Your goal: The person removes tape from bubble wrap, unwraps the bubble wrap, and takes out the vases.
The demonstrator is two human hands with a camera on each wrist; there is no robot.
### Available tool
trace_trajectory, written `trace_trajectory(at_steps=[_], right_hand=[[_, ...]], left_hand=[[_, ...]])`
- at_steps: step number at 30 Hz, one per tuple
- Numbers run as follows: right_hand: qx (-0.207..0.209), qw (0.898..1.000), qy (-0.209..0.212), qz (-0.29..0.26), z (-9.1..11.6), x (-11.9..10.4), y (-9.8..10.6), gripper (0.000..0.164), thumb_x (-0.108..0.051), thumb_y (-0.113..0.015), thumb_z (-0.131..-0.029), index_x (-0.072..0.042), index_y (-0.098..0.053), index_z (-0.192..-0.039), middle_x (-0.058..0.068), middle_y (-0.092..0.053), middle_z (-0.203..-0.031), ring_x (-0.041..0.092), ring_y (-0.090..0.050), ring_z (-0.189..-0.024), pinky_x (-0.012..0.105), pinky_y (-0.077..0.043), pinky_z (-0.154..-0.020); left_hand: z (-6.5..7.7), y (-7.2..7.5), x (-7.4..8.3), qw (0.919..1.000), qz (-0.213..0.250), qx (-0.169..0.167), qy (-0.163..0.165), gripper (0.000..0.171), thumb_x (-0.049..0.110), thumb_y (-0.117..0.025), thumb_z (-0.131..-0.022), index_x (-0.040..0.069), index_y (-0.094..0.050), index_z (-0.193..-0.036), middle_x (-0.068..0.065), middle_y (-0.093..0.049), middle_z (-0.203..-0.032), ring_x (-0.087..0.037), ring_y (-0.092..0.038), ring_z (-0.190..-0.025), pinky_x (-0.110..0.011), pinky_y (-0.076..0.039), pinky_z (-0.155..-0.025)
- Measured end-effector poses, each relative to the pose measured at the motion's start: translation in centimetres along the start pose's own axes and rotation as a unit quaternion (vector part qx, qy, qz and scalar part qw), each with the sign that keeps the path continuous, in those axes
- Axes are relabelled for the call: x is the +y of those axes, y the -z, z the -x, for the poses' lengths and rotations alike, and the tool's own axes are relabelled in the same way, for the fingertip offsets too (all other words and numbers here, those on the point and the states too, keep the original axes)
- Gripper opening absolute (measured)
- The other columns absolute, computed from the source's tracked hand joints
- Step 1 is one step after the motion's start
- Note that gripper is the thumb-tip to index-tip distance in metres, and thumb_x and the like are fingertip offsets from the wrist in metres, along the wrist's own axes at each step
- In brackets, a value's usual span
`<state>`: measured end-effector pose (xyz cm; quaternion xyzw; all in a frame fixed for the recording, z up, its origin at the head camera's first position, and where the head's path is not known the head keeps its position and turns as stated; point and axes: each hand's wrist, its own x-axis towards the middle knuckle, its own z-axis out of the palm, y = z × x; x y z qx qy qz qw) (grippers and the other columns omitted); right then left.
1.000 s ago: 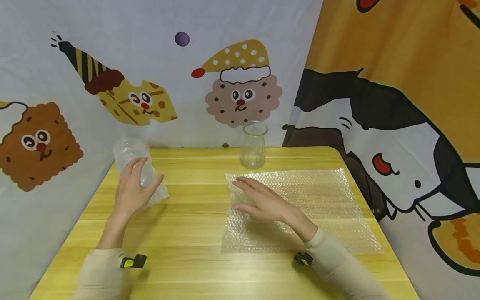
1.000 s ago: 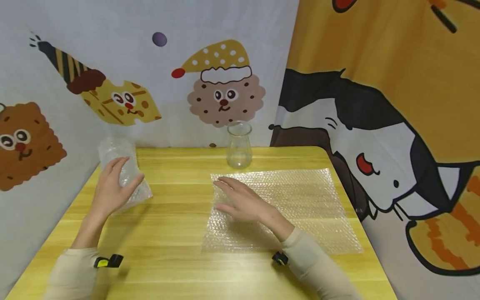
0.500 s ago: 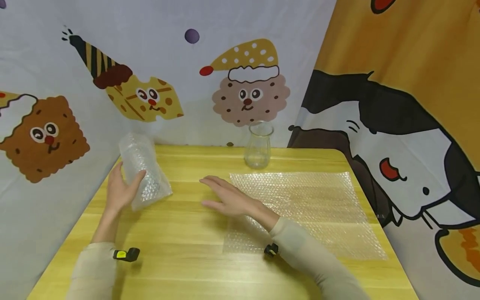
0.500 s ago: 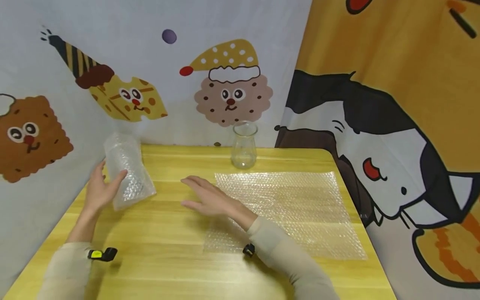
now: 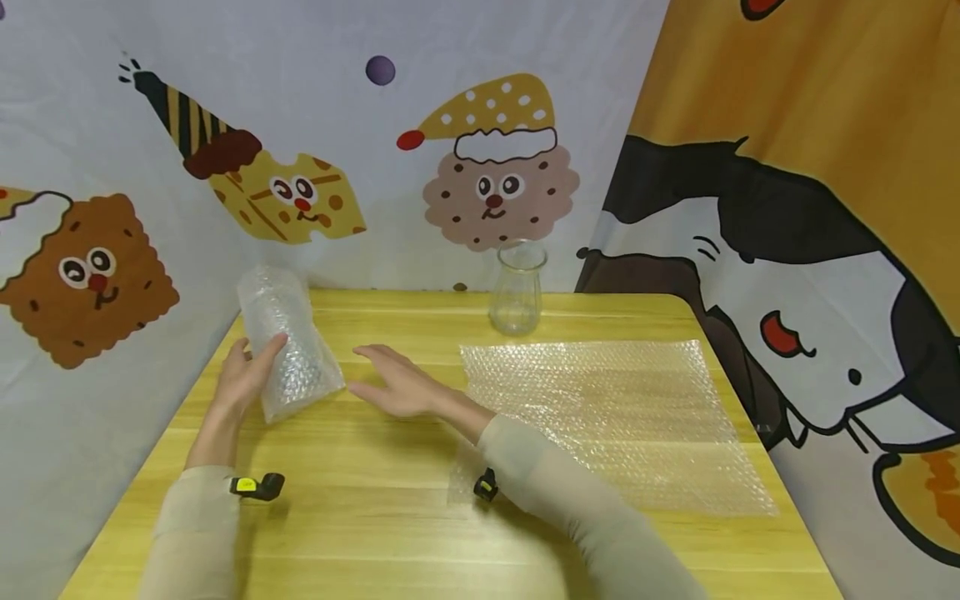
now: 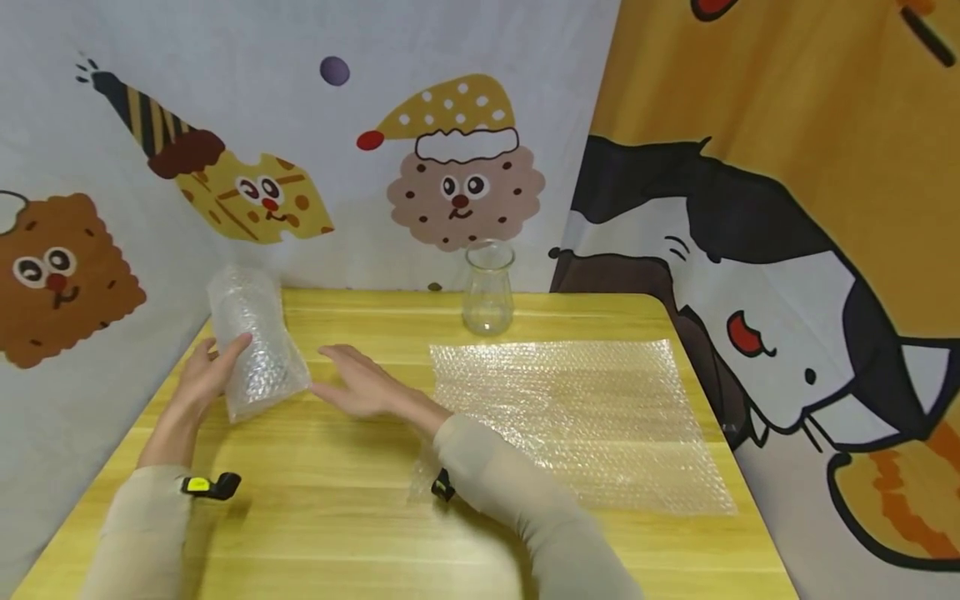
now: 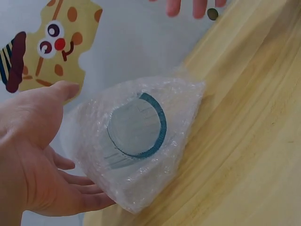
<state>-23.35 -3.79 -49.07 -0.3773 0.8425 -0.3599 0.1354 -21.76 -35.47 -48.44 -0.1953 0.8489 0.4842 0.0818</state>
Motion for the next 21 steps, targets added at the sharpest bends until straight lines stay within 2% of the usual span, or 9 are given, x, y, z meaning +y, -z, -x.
trace_trajectory(at_steps=[3, 10, 21], right_hand=[[-0.003, 1.000, -0.017, -0.025, -1.5, -0.1, -0.6, 0.075, -0.052, -0.049, -0.119, -0.011, -0.030, -0.179, 0.014, -0.035, -0.185, 0.032, -0.036, -0.173, 0.047, -0.033, -0.144], [-0.002, 0.990, -0.075, -0.120, -3.7, 0.1, -1.5, 0.075, -0.058, -0.045, -0.119, -0.016, -0.029, -0.179, 0.012, -0.040, -0.183, 0.039, -0.049, -0.164, 0.049, -0.048, -0.134], [0.003, 0.984, -0.102, -0.149, -4.7, -0.5, -2.5, 0.077, -0.061, -0.045, -0.118, -0.018, -0.029, -0.179, 0.013, -0.039, -0.183, 0.036, -0.053, -0.162, 0.051, -0.053, -0.130]], left_hand=[[-0.4, 0.0, -0.4, 0.9998, 0.016, -0.002, 0.012, 0.123, 0.082, -0.046, -0.106, 0.004, 0.015, -0.179, -0.036, 0.004, -0.186, -0.059, -0.015, -0.172, -0.072, -0.025, -0.141], [-1.1, -0.2, -0.8, 0.9986, 0.045, 0.002, 0.028, 0.124, 0.080, -0.051, -0.105, 0.004, 0.011, -0.180, -0.033, -0.001, -0.188, -0.056, -0.021, -0.172, -0.068, -0.028, -0.142], [-1.0, -0.8, -1.0, 0.9946, 0.098, -0.010, 0.034, 0.121, 0.077, -0.056, -0.105, 0.010, 0.011, -0.181, -0.030, -0.008, -0.188, -0.055, -0.026, -0.171, -0.071, -0.034, -0.138]])
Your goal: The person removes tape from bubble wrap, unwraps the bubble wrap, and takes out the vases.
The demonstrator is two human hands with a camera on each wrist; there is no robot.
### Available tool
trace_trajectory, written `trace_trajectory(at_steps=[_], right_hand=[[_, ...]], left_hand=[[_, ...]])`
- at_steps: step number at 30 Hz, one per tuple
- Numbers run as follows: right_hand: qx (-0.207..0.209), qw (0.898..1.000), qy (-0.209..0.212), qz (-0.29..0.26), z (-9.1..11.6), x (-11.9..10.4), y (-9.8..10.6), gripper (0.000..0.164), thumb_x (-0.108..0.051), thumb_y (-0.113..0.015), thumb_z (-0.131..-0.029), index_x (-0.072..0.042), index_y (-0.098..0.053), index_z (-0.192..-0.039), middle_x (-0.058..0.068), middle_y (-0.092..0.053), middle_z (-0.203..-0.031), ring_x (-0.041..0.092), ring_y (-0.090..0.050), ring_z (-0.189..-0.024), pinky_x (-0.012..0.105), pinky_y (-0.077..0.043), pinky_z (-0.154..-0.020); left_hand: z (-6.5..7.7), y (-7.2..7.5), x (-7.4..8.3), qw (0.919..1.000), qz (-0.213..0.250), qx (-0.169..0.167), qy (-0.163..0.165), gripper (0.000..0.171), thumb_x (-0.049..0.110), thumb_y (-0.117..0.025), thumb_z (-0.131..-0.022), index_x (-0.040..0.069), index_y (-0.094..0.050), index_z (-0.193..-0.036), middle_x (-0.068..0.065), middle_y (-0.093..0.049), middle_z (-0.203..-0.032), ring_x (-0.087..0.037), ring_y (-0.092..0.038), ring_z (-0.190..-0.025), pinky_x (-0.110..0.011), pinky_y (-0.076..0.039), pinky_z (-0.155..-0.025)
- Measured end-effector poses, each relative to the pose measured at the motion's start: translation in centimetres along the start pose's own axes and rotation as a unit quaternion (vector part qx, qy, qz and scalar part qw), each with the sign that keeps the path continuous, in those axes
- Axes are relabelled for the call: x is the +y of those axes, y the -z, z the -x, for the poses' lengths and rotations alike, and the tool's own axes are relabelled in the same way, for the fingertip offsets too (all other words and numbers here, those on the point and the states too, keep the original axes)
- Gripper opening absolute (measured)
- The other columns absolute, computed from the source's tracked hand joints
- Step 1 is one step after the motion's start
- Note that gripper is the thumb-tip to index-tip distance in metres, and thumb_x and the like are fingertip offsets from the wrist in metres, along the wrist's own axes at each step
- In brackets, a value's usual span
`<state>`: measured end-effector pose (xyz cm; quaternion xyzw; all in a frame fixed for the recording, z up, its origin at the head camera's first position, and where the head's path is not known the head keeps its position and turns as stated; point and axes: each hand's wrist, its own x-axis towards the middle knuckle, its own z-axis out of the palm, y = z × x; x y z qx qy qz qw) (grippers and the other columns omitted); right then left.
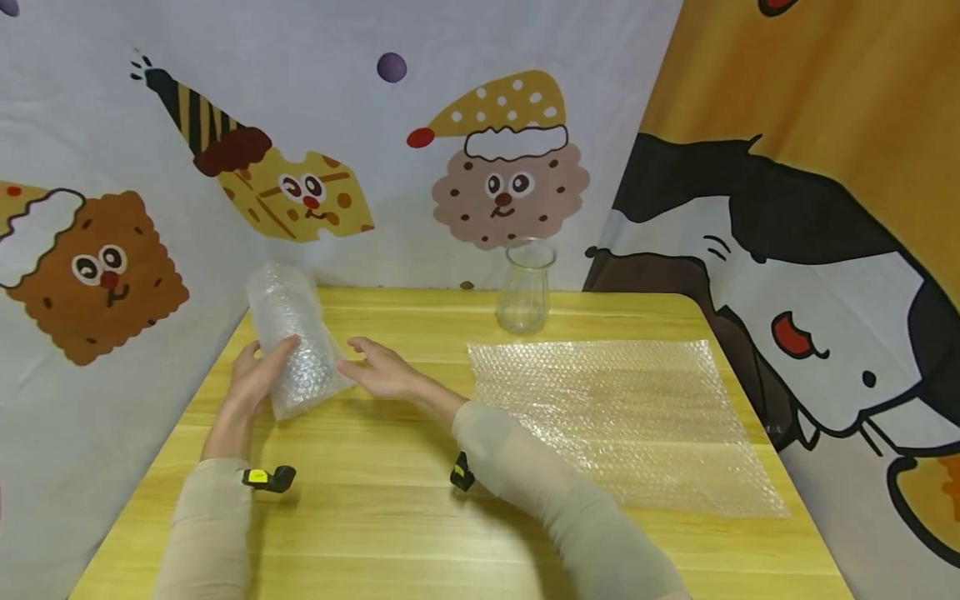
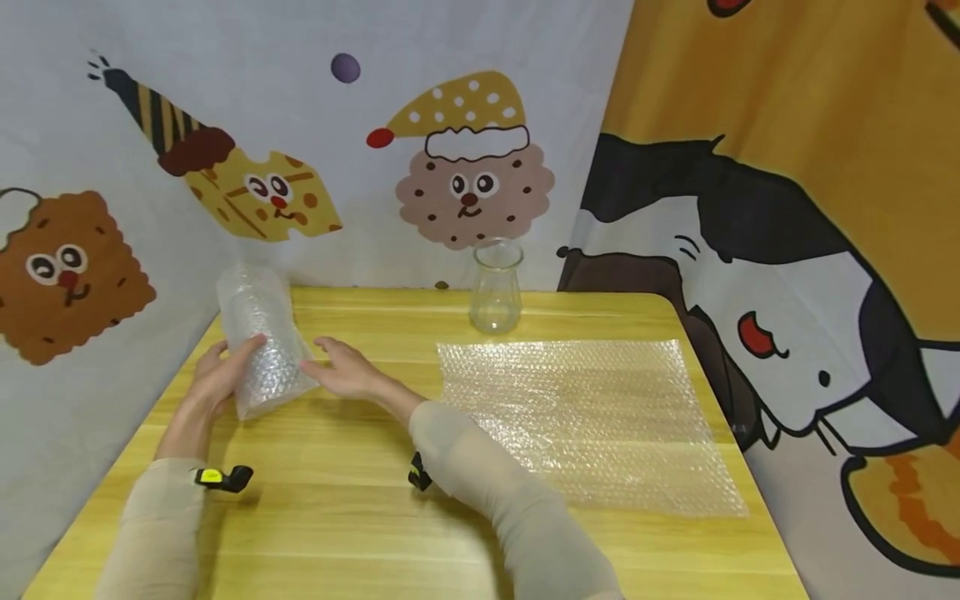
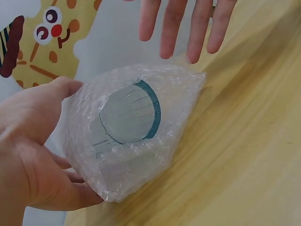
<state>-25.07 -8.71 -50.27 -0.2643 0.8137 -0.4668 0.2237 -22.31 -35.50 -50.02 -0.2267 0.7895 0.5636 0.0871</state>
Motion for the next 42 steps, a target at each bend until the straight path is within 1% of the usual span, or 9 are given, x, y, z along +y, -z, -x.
trace_trajectory(at_steps=[6, 10, 17, 21, 24, 29, 34, 38, 42], right_hand=[[0.036, 0.998, -0.017, -0.048, 0.0, 0.0, -0.2, 0.076, -0.058, -0.049, -0.118, -0.017, -0.030, -0.179, 0.014, -0.040, -0.183, 0.037, -0.055, -0.159, 0.054, -0.056, -0.126], [0.066, 0.994, -0.028, -0.078, -0.1, 0.2, -0.4, 0.078, -0.061, -0.050, -0.116, -0.018, -0.032, -0.178, 0.015, -0.041, -0.182, 0.038, -0.055, -0.160, 0.058, -0.053, -0.129], [0.090, 0.988, -0.051, -0.118, -0.1, 0.8, -0.3, 0.084, -0.065, -0.052, -0.114, -0.015, -0.030, -0.178, 0.018, -0.040, -0.182, 0.040, -0.049, -0.164, 0.062, -0.049, -0.131], [0.103, 0.982, -0.062, -0.146, 0.0, 1.1, -0.1, 0.084, -0.063, -0.053, -0.115, -0.012, -0.030, -0.178, 0.020, -0.044, -0.178, 0.041, -0.051, -0.161, 0.062, -0.051, -0.129], [0.111, 0.976, -0.077, -0.170, 0.1, 1.2, 0.2, 0.084, -0.061, -0.055, -0.114, -0.010, -0.031, -0.177, 0.020, -0.047, -0.176, 0.041, -0.053, -0.159, 0.062, -0.053, -0.127], [0.126, 0.965, -0.115, -0.199, 0.7, 1.4, 1.0, 0.088, -0.060, -0.062, -0.112, -0.010, -0.031, -0.177, 0.022, -0.048, -0.175, 0.042, -0.055, -0.158, 0.063, -0.051, -0.129], [0.124, 0.956, -0.141, -0.226, 2.3, 1.9, 1.8, 0.093, -0.057, -0.068, -0.109, -0.011, -0.027, -0.178, 0.024, -0.047, -0.174, 0.043, -0.055, -0.157, 0.061, -0.050, -0.131], [0.120, 0.945, -0.152, -0.263, 3.7, 2.1, 2.2, 0.098, -0.053, -0.072, -0.108, -0.009, -0.022, -0.180, 0.027, -0.044, -0.175, 0.044, -0.054, -0.157, 0.059, -0.052, -0.130], [0.132, 0.943, -0.164, -0.257, 5.4, 2.3, 2.3, 0.099, -0.052, -0.074, -0.107, -0.008, -0.022, -0.179, 0.028, -0.045, -0.174, 0.045, -0.056, -0.156, 0.060, -0.053, -0.129]], left_hand=[[0.7, -0.9, -0.4, 0.9998, -0.008, -0.019, 0.001, 0.122, 0.078, -0.056, -0.105, 0.008, 0.008, -0.181, -0.034, -0.019, -0.185, -0.054, -0.037, -0.165, -0.069, -0.043, -0.133], [1.5, -1.6, -0.6, 0.9987, -0.026, -0.040, -0.016, 0.123, 0.079, -0.056, -0.105, 0.006, 0.008, -0.181, -0.037, -0.024, -0.182, -0.054, -0.043, -0.161, -0.068, -0.049, -0.129], [2.9, -3.1, -0.7, 0.9946, -0.043, -0.082, -0.046, 0.118, 0.073, -0.058, -0.108, 0.004, 0.002, -0.181, -0.038, -0.037, -0.175, -0.051, -0.055, -0.151, -0.053, -0.064, -0.114], [3.7, -3.9, -0.9, 0.9920, -0.032, -0.113, -0.048, 0.117, 0.067, -0.063, -0.109, 0.005, 0.005, -0.181, -0.040, -0.033, -0.177, -0.055, -0.053, -0.154, -0.057, -0.063, -0.116], [4.3, -4.4, -0.9, 0.9892, -0.040, -0.131, -0.052, 0.118, 0.065, -0.064, -0.109, 0.005, 0.007, -0.181, -0.041, -0.031, -0.176, -0.057, -0.052, -0.154, -0.062, -0.061, -0.118], [5.4, -5.5, -0.5, 0.9853, -0.054, -0.148, -0.066, 0.118, 0.064, -0.067, -0.108, 0.004, 0.004, -0.181, -0.041, -0.033, -0.175, -0.057, -0.054, -0.152, -0.065, -0.059, -0.120], [6.3, -6.7, -0.3, 0.9824, -0.055, -0.160, -0.079, 0.118, 0.062, -0.069, -0.108, 0.006, 0.004, -0.181, -0.041, -0.031, -0.177, -0.059, -0.050, -0.155, -0.070, -0.055, -0.122], [6.9, -7.5, -0.3, 0.9806, -0.051, -0.170, -0.083, 0.115, 0.060, -0.071, -0.107, 0.008, 0.000, -0.182, -0.039, -0.038, -0.174, -0.056, -0.056, -0.151, -0.067, -0.060, -0.117], [7.7, -8.5, -0.5, 0.9786, -0.031, -0.183, -0.090, 0.110, 0.055, -0.073, -0.108, 0.010, -0.006, -0.182, -0.036, -0.047, -0.169, -0.048, -0.065, -0.143, -0.060, -0.065, -0.112]])
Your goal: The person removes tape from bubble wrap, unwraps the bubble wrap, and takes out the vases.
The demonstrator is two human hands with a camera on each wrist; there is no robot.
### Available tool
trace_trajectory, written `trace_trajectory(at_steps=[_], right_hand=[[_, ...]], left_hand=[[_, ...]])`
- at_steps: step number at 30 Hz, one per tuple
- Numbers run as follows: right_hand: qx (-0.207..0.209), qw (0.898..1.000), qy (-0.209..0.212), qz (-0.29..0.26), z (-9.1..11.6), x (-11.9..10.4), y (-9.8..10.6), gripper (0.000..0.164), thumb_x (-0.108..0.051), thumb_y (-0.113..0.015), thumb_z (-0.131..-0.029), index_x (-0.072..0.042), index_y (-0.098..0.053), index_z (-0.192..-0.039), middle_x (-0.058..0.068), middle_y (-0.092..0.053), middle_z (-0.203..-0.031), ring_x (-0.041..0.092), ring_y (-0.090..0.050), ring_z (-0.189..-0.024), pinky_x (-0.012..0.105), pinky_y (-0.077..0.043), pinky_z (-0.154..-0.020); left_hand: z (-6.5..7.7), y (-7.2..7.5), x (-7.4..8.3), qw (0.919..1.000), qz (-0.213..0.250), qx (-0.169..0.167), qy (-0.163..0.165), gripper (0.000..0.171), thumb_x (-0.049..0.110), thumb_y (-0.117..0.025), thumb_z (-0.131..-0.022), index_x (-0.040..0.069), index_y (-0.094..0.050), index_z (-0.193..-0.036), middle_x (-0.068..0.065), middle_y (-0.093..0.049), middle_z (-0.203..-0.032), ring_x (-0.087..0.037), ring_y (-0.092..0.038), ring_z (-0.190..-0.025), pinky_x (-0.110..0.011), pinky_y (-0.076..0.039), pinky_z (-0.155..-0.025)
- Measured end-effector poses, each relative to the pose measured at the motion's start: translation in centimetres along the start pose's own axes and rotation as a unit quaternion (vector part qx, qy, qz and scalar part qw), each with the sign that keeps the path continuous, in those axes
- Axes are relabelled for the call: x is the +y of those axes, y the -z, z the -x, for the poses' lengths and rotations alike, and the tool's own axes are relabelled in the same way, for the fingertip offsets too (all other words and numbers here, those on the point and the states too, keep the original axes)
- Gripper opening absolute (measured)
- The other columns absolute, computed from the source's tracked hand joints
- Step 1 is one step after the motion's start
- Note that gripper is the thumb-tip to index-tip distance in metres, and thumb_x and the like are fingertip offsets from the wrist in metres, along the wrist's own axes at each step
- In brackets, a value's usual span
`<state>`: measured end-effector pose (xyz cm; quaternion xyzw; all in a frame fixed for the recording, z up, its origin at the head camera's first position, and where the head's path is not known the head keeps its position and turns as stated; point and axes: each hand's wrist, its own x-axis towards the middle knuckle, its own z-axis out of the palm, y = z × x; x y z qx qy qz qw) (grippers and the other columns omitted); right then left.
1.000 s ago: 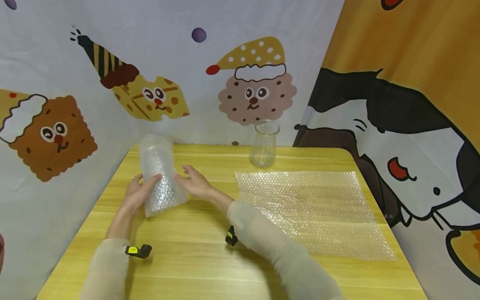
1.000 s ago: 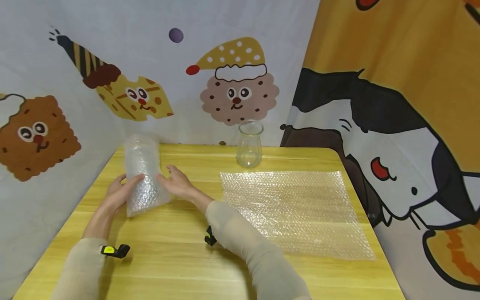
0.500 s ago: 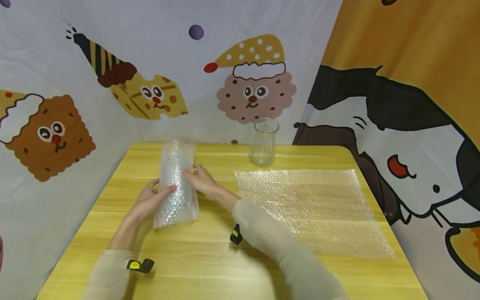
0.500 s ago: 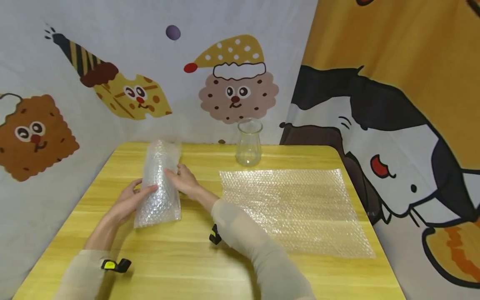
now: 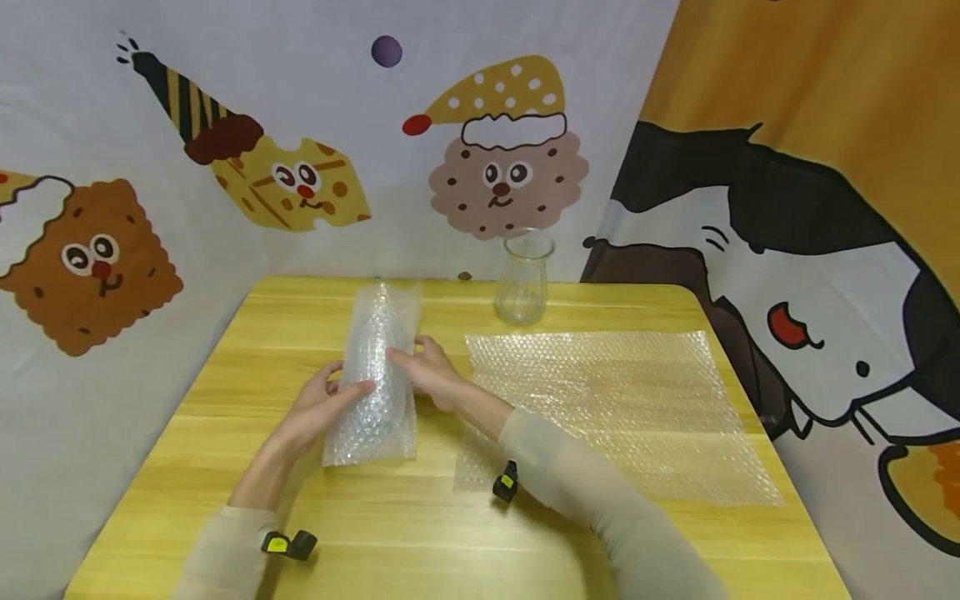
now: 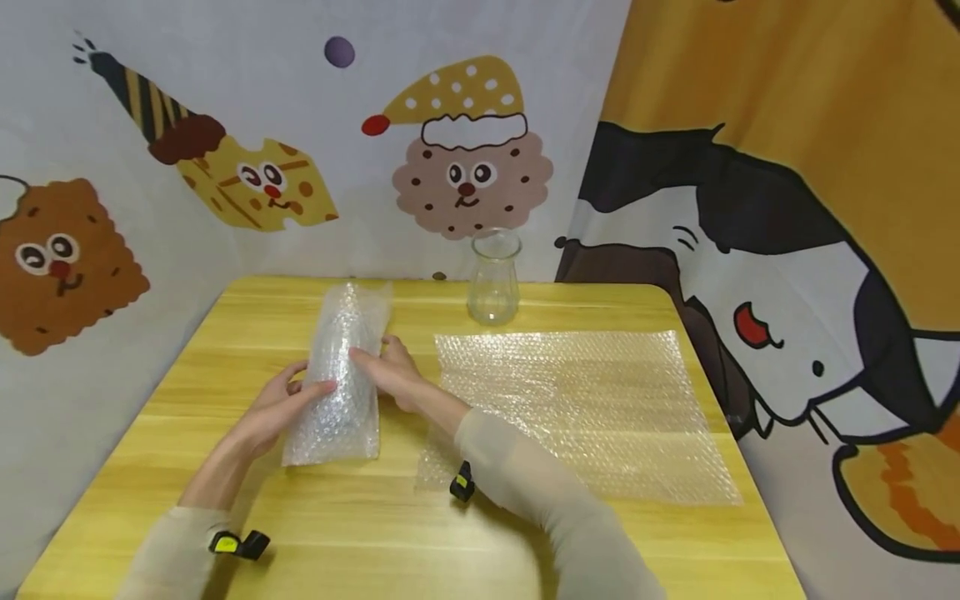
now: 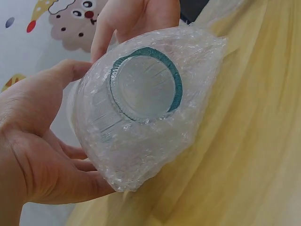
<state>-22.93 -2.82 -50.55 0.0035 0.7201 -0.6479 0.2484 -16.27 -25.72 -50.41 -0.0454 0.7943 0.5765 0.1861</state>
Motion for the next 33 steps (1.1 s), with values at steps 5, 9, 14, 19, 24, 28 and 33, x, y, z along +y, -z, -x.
trace_trajectory(at_steps=[5, 9, 14, 19, 24, 28, 33], right_hand=[[0.023, 0.999, 0.010, 0.034, 1.9, 0.2, 1.2, 0.099, -0.057, -0.073, -0.106, -0.009, -0.026, -0.178, 0.026, -0.050, -0.170, 0.044, -0.058, -0.152, 0.063, -0.053, -0.127], [0.027, 0.998, 0.024, 0.046, 3.8, -0.1, 2.6, 0.099, -0.061, -0.074, -0.105, -0.012, -0.027, -0.178, 0.024, -0.051, -0.167, 0.042, -0.064, -0.142, 0.061, -0.059, -0.120], [0.035, 0.997, 0.049, 0.052, 6.0, -0.5, 4.4, 0.095, -0.057, -0.076, -0.105, -0.014, -0.030, -0.176, 0.022, -0.054, -0.160, 0.036, -0.074, -0.120, 0.056, -0.067, -0.108], [0.049, 0.993, 0.075, 0.077, 7.7, -0.3, 5.8, 0.092, -0.057, -0.075, -0.105, -0.015, -0.032, -0.175, 0.020, -0.056, -0.155, 0.031, -0.072, -0.117, 0.053, -0.069, -0.102], [0.061, 0.989, 0.087, 0.099, 9.0, 0.2, 7.0, 0.090, -0.057, -0.074, -0.105, -0.017, -0.033, -0.174, 0.017, -0.057, -0.151, 0.029, -0.070, -0.116, 0.044, -0.068, -0.093], [0.075, 0.989, 0.090, 0.095, 9.7, 0.8, 7.8, 0.087, -0.054, -0.075, -0.106, -0.016, -0.036, -0.173, 0.019, -0.057, -0.149, 0.028, -0.068, -0.118, 0.040, -0.069, -0.091], [0.091, 0.989, 0.085, 0.082, 9.9, 1.7, 8.6, 0.087, -0.050, -0.077, -0.105, -0.014, -0.037, -0.173, 0.021, -0.059, -0.146, 0.030, -0.069, -0.113, 0.045, -0.071, -0.090]], left_hand=[[0.3, -1.4, 0.4, 0.9995, 0.026, -0.015, -0.013, 0.103, 0.049, -0.075, -0.108, 0.011, -0.012, -0.181, -0.033, -0.052, -0.167, -0.039, -0.070, -0.136, -0.054, -0.067, -0.110], [0.6, -2.3, 1.0, 0.9987, 0.038, -0.026, -0.020, 0.100, 0.047, -0.073, -0.109, 0.010, -0.014, -0.181, -0.031, -0.056, -0.165, -0.034, -0.072, -0.132, -0.051, -0.067, -0.110], [0.9, -3.2, 1.7, 0.9966, 0.055, -0.052, -0.032, 0.094, 0.045, -0.068, -0.112, 0.009, -0.015, -0.181, -0.031, -0.057, -0.164, -0.036, -0.070, -0.137, -0.052, -0.064, -0.115], [0.9, -4.5, 2.0, 0.9908, 0.090, -0.089, -0.047, 0.083, 0.037, -0.065, -0.115, 0.008, -0.019, -0.178, -0.033, -0.057, -0.163, -0.034, -0.072, -0.135, -0.052, -0.066, -0.112], [0.4, -6.0, 1.9, 0.9877, 0.101, -0.106, -0.056, 0.078, 0.035, -0.062, -0.116, 0.006, -0.022, -0.176, -0.031, -0.061, -0.157, -0.026, -0.074, -0.127, -0.045, -0.067, -0.108], [0.1, -7.2, 1.9, 0.9856, 0.108, -0.118, -0.055, 0.078, 0.036, -0.063, -0.115, 0.007, -0.023, -0.175, -0.030, -0.063, -0.155, -0.026, -0.074, -0.127, -0.044, -0.067, -0.109], [-0.4, -8.5, 1.8, 0.9843, 0.119, -0.122, -0.046, 0.077, 0.035, -0.064, -0.114, 0.007, -0.025, -0.175, -0.030, -0.064, -0.155, -0.028, -0.075, -0.125, -0.046, -0.068, -0.107]])
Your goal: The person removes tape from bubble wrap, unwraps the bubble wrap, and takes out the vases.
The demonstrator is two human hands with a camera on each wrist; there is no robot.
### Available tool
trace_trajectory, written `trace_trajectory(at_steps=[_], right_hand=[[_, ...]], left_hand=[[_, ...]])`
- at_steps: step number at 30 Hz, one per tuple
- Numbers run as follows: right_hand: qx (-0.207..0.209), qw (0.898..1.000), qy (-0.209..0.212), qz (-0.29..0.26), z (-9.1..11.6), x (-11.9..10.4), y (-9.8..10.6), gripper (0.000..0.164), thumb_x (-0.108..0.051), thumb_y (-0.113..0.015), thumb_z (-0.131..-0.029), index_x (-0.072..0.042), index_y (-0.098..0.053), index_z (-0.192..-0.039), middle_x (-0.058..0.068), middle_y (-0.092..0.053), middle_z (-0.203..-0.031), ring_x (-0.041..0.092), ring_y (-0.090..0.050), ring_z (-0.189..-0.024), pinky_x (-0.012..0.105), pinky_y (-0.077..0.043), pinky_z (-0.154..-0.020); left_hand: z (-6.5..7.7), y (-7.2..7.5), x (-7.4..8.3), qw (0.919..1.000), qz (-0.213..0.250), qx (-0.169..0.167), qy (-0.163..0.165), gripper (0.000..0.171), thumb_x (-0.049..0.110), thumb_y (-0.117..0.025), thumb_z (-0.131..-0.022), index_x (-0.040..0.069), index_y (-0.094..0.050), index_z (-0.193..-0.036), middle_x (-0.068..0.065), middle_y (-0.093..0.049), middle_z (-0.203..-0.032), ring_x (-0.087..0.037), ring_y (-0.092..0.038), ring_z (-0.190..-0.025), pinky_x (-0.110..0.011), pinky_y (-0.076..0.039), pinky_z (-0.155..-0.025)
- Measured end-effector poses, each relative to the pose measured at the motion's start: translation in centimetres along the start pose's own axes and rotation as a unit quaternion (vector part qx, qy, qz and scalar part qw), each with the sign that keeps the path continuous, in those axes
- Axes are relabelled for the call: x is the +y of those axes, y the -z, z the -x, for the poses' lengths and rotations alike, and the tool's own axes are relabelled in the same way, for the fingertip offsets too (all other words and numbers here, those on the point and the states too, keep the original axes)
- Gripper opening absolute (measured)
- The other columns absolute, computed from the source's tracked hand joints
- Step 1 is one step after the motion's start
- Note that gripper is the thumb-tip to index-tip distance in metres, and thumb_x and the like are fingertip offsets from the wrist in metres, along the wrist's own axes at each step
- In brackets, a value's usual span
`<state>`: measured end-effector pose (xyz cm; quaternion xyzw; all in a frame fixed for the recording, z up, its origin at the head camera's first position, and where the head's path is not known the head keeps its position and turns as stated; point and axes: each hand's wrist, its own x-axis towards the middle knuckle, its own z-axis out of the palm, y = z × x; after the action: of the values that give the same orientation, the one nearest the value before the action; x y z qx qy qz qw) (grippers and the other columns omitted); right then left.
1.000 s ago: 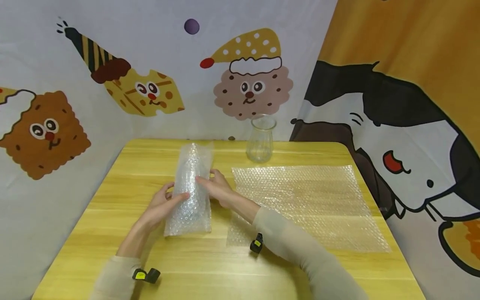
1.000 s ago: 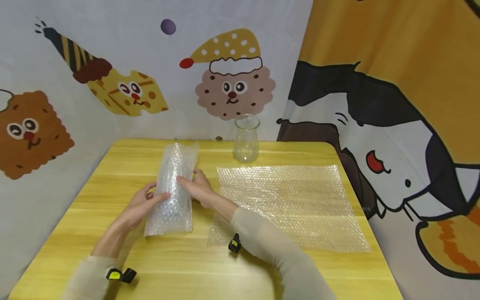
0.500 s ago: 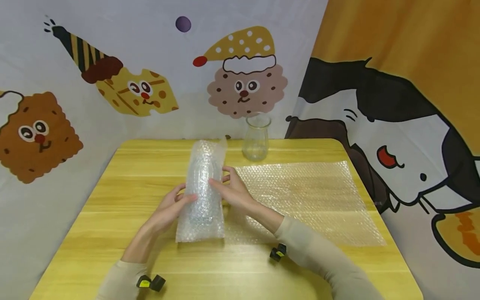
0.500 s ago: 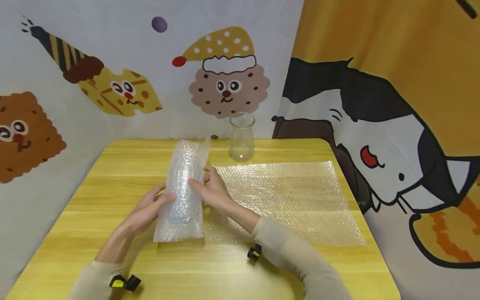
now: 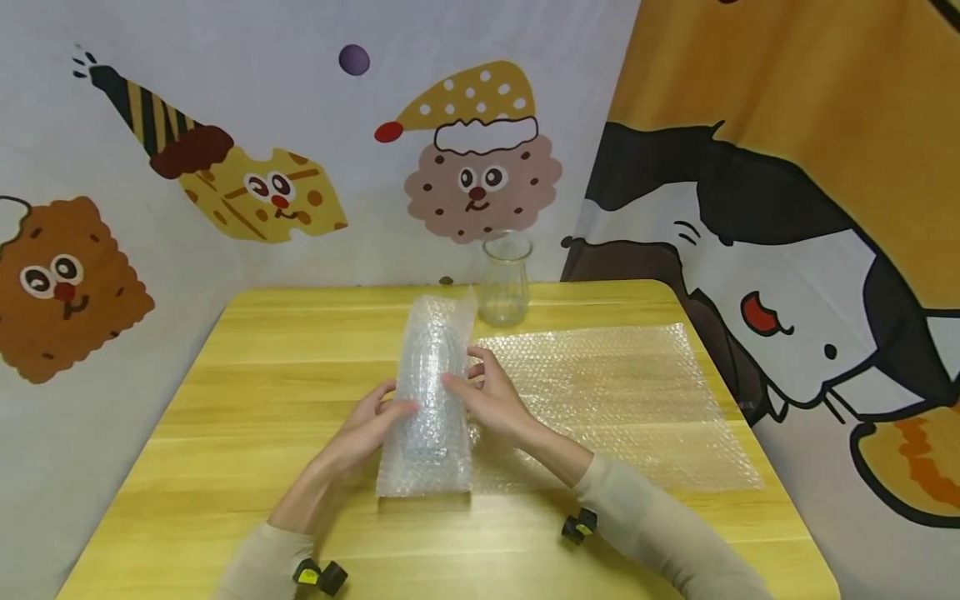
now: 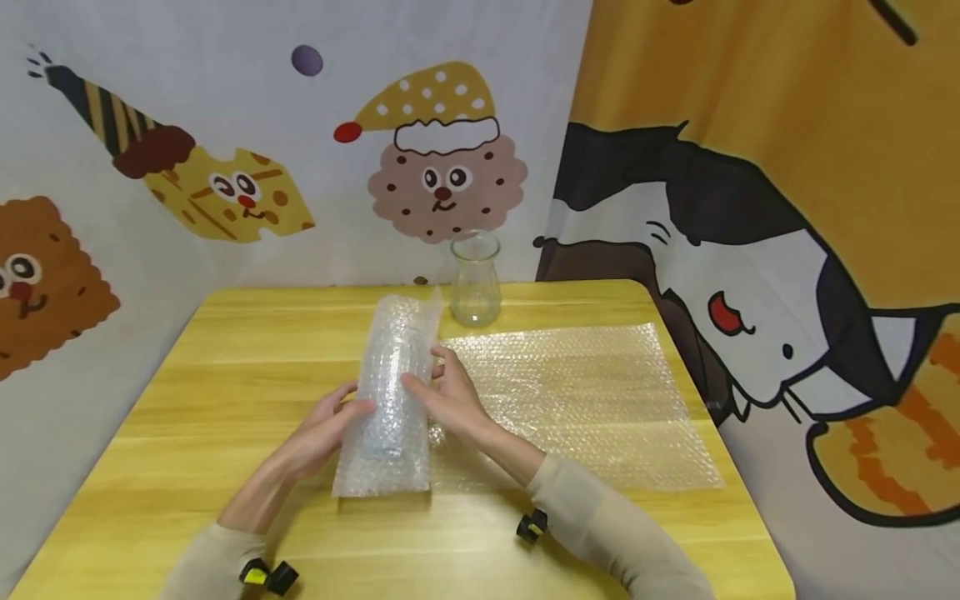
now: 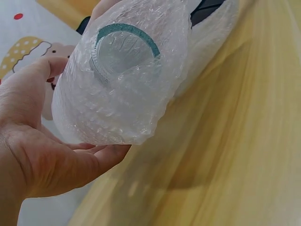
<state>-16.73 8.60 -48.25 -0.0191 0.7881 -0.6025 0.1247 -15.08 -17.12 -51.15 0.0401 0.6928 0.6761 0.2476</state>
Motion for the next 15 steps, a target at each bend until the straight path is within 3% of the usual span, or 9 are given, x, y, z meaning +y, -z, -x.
trace_trajectory(at_steps=[8, 15], right_hand=[[0.003, 1.000, -0.007, 0.010, 0.1, 1.1, 0.3, 0.087, -0.050, -0.076, -0.106, -0.012, -0.036, -0.173, 0.022, -0.061, -0.143, 0.030, -0.071, -0.112, 0.041, -0.069, -0.087], [0.011, 1.000, 0.010, 0.002, 0.9, 0.9, 1.7, 0.085, -0.047, -0.077, -0.106, -0.012, -0.036, -0.173, 0.022, -0.059, -0.144, 0.030, -0.068, -0.115, 0.040, -0.069, -0.088]], left_hand=[[-0.5, -1.0, -0.6, 0.9998, 0.001, 0.013, 0.016, 0.079, 0.038, -0.066, -0.111, 0.008, -0.029, -0.174, -0.028, -0.062, -0.157, -0.029, -0.074, -0.128, -0.049, -0.066, -0.111], [-0.7, -2.0, 0.1, 1.0000, 0.002, 0.004, 0.006, 0.078, 0.040, -0.069, -0.111, 0.010, -0.031, -0.173, -0.026, -0.066, -0.153, -0.028, -0.075, -0.125, -0.046, -0.066, -0.110]])
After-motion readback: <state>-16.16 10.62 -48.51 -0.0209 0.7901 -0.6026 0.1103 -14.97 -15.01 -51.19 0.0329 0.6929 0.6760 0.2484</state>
